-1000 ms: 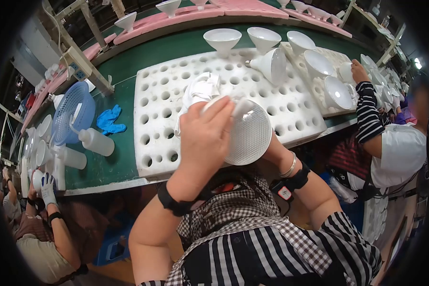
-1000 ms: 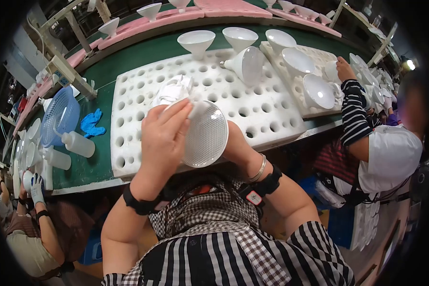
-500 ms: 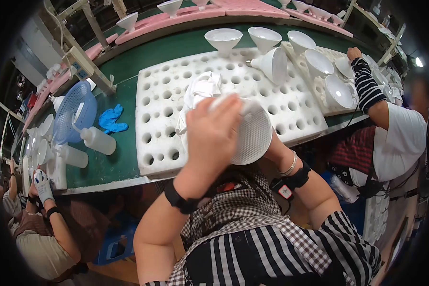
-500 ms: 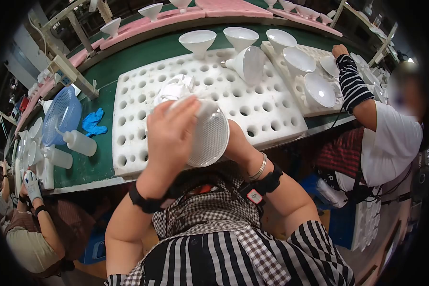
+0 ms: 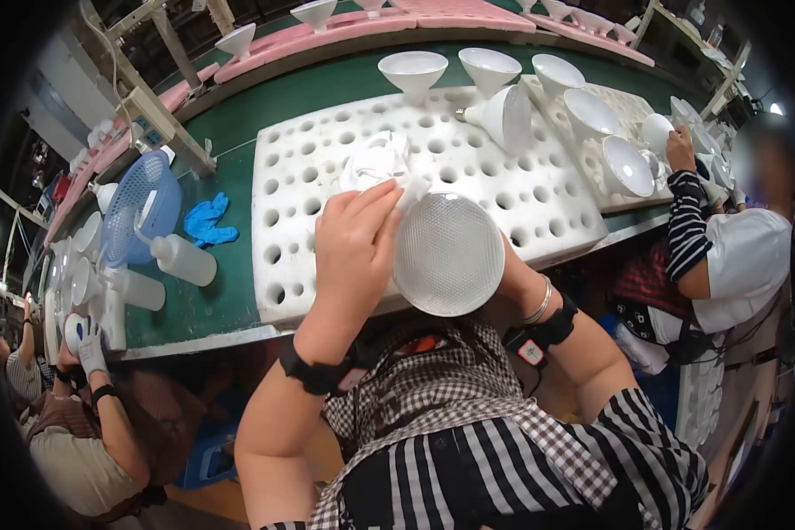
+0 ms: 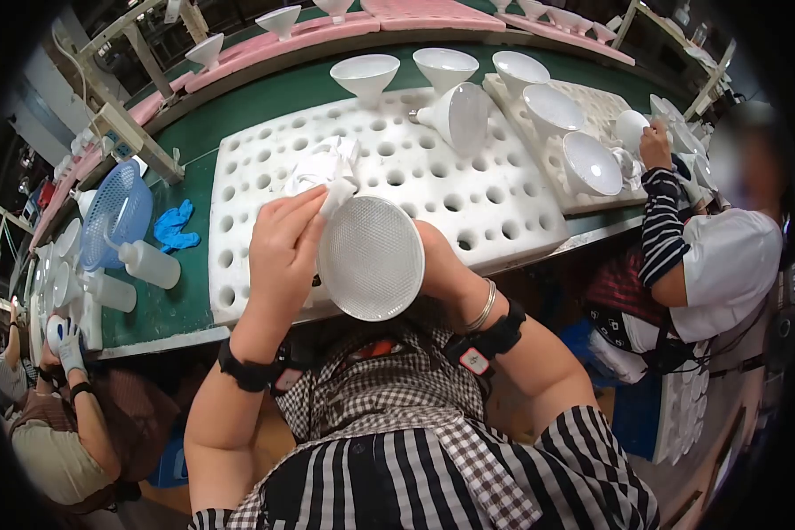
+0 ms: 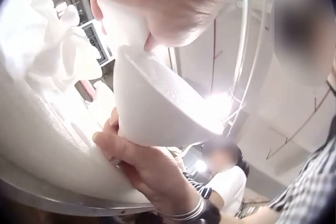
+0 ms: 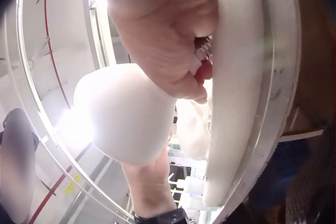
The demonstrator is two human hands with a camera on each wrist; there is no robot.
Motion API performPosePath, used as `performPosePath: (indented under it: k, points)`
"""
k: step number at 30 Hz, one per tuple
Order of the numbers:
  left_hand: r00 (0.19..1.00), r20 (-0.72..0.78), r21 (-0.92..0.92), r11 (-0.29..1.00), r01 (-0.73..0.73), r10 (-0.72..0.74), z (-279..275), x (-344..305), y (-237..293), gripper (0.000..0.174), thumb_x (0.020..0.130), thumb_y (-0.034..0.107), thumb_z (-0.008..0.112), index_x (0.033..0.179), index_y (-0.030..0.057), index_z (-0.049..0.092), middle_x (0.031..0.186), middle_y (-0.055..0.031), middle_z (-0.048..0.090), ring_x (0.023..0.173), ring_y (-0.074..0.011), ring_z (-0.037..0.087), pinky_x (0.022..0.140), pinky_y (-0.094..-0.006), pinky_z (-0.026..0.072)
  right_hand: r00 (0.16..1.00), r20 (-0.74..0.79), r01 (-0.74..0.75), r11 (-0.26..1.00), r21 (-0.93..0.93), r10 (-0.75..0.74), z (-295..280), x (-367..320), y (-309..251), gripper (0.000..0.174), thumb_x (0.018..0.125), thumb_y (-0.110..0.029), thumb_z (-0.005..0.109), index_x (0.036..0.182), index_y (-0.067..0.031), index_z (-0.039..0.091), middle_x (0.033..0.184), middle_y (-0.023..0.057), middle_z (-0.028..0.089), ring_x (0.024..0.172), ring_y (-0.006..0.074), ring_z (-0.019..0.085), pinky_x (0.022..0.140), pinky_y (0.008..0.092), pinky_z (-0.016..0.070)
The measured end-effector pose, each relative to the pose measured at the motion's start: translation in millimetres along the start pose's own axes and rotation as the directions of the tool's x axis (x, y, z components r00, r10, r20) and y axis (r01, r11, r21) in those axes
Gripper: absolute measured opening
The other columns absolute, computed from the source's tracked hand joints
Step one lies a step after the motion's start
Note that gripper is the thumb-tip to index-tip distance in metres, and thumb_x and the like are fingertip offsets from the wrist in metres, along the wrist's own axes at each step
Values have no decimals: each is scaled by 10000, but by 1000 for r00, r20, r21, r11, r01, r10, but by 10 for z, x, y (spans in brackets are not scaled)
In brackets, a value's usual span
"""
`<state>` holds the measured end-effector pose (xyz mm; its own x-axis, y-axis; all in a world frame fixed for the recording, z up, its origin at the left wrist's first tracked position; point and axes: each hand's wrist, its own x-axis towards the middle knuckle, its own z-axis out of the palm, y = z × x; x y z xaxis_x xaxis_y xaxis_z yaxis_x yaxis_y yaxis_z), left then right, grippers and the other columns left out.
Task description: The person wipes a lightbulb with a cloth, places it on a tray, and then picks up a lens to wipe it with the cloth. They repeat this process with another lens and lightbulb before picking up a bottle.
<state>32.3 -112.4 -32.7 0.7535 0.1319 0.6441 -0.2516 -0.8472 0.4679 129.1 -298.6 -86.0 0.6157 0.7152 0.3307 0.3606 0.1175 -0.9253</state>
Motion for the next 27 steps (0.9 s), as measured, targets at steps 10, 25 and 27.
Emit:
performPosePath:
  k: [10, 25, 27]
  points:
    - [924, 159, 61, 931, -360, 347, -34, -269, 755, 330, 754, 106, 701, 1074, 175, 743, 1280, 46, 660, 1197, -286, 538, 957, -408, 360, 953, 118, -303, 857, 418, 279, -47, -26, 110, 282, 877, -149, 658, 1137, -40, 659, 1049, 49, 697, 940, 132, 652, 778, 295, 549]
    - [960, 89, -250, 927, 278, -264, 58, -28, 180, 251, 942, 77, 579, 1163, 17, 683, 1151, -103, 703, 1053, -326, 586, 990, -429, 437, 993, 42, 114, 917, -383, -106, -26, 74, -95, 220, 707, -156, 763, 871, -58, 654, 780, 164, 676, 751, 374, 652, 668, 419, 524]
    - [997, -13, -71, 995, 76, -77, 90, -39, 221, 281, 894, 70, 605, 1157, 45, 699, 1213, -87, 681, 1090, -322, 573, 960, -437, 432, 997, 66, 71, 906, -416, -47, -41, 56, -87, 240, 721, -160, 757, 912, -54, 659, 801, 161, 684, 760, 365, 660, 675, 410, 528]
